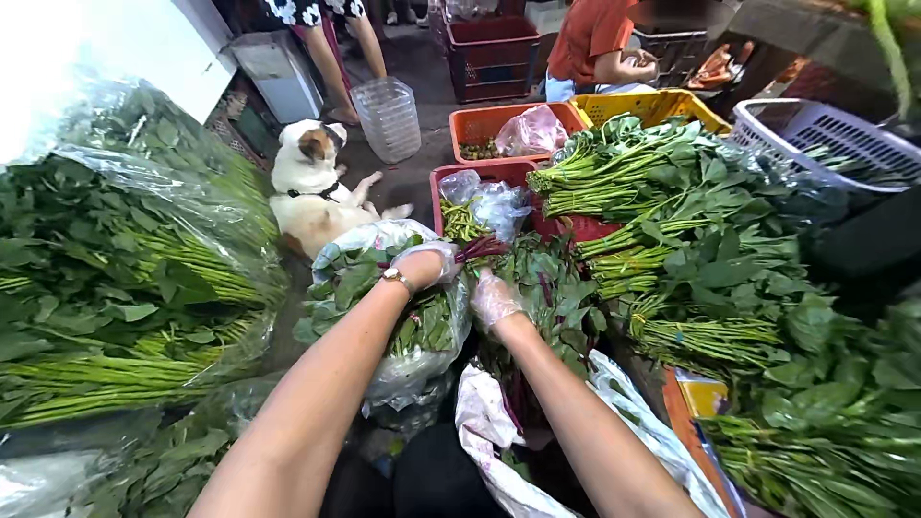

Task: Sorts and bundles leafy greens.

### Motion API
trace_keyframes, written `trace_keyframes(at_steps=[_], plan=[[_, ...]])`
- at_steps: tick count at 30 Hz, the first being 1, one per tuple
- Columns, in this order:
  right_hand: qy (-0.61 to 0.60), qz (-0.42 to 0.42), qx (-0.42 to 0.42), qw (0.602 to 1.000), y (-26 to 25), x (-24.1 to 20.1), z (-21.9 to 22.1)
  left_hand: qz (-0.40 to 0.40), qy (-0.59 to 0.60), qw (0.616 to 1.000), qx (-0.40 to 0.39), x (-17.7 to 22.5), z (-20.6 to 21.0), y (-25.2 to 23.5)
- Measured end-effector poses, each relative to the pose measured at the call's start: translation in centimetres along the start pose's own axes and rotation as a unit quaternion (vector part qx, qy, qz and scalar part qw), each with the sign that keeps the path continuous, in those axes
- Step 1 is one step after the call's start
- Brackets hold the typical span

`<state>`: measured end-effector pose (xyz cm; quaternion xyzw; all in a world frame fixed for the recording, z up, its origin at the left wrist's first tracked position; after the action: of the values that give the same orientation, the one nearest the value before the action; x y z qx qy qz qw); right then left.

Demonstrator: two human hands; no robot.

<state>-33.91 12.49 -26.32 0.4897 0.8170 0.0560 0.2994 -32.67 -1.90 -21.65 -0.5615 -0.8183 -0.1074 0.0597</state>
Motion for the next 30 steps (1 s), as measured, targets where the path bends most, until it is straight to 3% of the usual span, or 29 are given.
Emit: trace_keyframes(at_steps=[2, 4, 5, 7, 11, 16, 19, 22, 26, 30], plan=[[0.011, 0.022, -0.027, 0.999, 0.9, 2.5, 2.1, -0.011, 0.036, 0.994, 0.106, -0.6, -6.2, 1.7], [-0.017, -0.005, 0.046, 0.999, 1.2, 2.1, 0.0, -0.008, 0.052, 0.984, 0.17, -1.4, -12.4, 2.8], [-0.061, -0.025, 0.096, 0.993, 1.8, 1.3, -1.2, 0.001, 0.06, 0.983, 0.176, -1.9, -13.6, 4.1], [-0.162, -0.072, 0.159, 0.971, 2.4, -0.4, -4.2, 0.072, 0.096, 0.971, 0.205, -1.8, -15.6, 7.2], [-0.256, -0.179, 0.175, 0.934, 4.7, -1.8, -7.9, 0.25, 0.184, 0.884, 0.35, -2.3, -19.5, 15.3], [-0.265, -0.286, 0.197, 0.9, 11.1, -2.8, -9.5, 0.27, 0.299, 0.848, 0.344, -2.0, -20.0, 22.5], [-0.351, -0.415, 0.237, 0.805, 15.8, -5.4, -11.5, 0.288, 0.311, 0.836, 0.35, -1.1, -18.7, 23.5], [-0.408, -0.493, 0.191, 0.744, 19.9, -9.6, -12.9, 0.328, 0.287, 0.817, 0.378, 0.6, -16.4, 24.0], [-0.395, -0.557, 0.105, 0.723, 21.6, -13.4, -11.4, 0.288, 0.262, 0.832, 0.394, 1.2, -14.1, 24.6], [-0.423, -0.542, 0.071, 0.723, 21.3, -13.6, -9.3, 0.317, 0.273, 0.828, 0.374, 1.7, -13.0, 24.4]])
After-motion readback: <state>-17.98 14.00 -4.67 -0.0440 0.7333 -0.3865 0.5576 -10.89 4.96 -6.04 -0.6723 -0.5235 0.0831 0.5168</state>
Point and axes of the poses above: each hand's wrist, its own y-axis away from the middle knuckle, its own z-axis out of the palm, x = y × z, the point moved 8 cm from there along -y, towards the middle knuckle, and after that the axes turned 8 degrees about x, right-handed, at the moved point
